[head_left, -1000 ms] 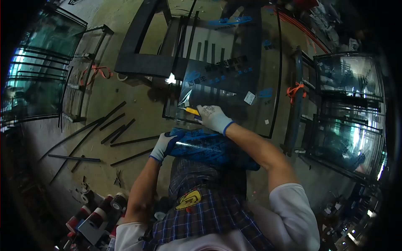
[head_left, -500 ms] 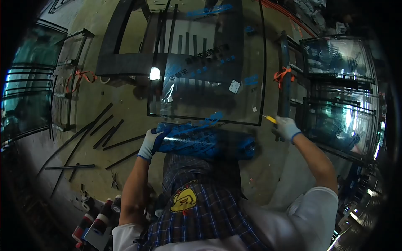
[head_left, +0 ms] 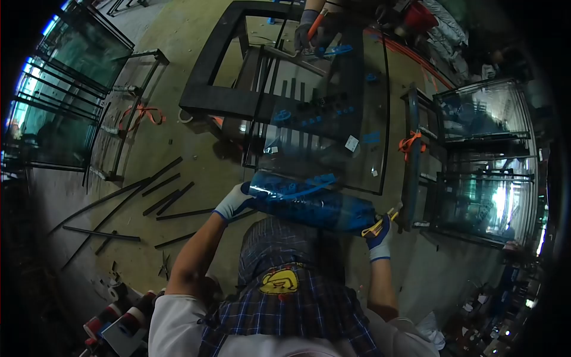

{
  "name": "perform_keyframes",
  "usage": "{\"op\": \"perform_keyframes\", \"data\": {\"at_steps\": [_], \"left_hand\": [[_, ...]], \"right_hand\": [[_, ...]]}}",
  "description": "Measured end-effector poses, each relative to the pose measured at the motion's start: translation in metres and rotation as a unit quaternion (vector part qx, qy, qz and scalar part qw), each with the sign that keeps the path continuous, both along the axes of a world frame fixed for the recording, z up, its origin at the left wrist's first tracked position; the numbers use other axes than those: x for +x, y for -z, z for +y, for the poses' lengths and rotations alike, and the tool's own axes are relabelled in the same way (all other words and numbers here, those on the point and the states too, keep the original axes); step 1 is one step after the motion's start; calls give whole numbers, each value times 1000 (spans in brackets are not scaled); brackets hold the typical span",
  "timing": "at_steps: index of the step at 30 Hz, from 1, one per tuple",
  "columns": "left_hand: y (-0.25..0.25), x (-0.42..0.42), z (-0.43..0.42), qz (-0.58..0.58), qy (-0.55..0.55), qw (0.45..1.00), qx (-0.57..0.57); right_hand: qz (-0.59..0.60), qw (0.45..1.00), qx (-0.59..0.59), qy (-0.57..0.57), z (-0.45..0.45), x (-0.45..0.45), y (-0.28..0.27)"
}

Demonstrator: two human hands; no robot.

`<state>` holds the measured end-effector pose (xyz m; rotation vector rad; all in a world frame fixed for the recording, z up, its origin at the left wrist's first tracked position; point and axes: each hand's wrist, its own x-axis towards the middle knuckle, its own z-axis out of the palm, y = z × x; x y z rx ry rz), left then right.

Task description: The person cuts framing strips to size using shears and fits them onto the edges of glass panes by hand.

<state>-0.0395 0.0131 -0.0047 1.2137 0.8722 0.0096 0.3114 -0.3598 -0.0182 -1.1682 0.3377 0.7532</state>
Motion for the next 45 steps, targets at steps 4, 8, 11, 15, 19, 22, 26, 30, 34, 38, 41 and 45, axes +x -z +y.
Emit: {"op": "perform_keyframes", "data": {"at_steps": [4, 8, 11, 15, 19, 22, 26, 30, 34, 38, 41, 45], "left_hand": [[9, -29, -35, -101, -11, 995, 16], [-17, -63, -80, -49, -101, 974, -197], [-14, -97, -126, -4, -167, 964, -207], [-69, -112, -191, 12, -294, 933, -209], [-43, -116, -323, 71, -381, 919, 66], [-84, -108, -371, 314, -332, 855, 246], [-75, -192, -412, 465, -405, 752, 234], [-80, -314, -469, 590, -489, 598, 235], [-96, -432, -497, 622, -528, 528, 236], [-94, -532, -504, 646, -487, 535, 245], [-83, -582, -500, 645, -424, 591, 235], [-86, -618, -493, 646, -390, 607, 249]], "right_hand": [[70, 991, 112, 3, -30, -47, 4], [86, 995, 49, -1, -57, -74, -14], [89, 994, 39, -55, -51, -71, -2], [82, 986, -88, -118, -59, -37, 21], [44, 944, -175, -276, -23, -13, 58], [7, 897, -214, -387, 21, -29, 69], [-41, 830, -209, -516, 68, -86, 83], [-80, 763, -172, -618, 100, -187, 85], [-75, 709, -141, -687, 97, -304, 70], [-70, 650, -123, -747, 83, -431, 34], [-32, 619, -105, -778, 70, -518, 22], [-122, 469, 3, -875, 58, -641, -2]]}}
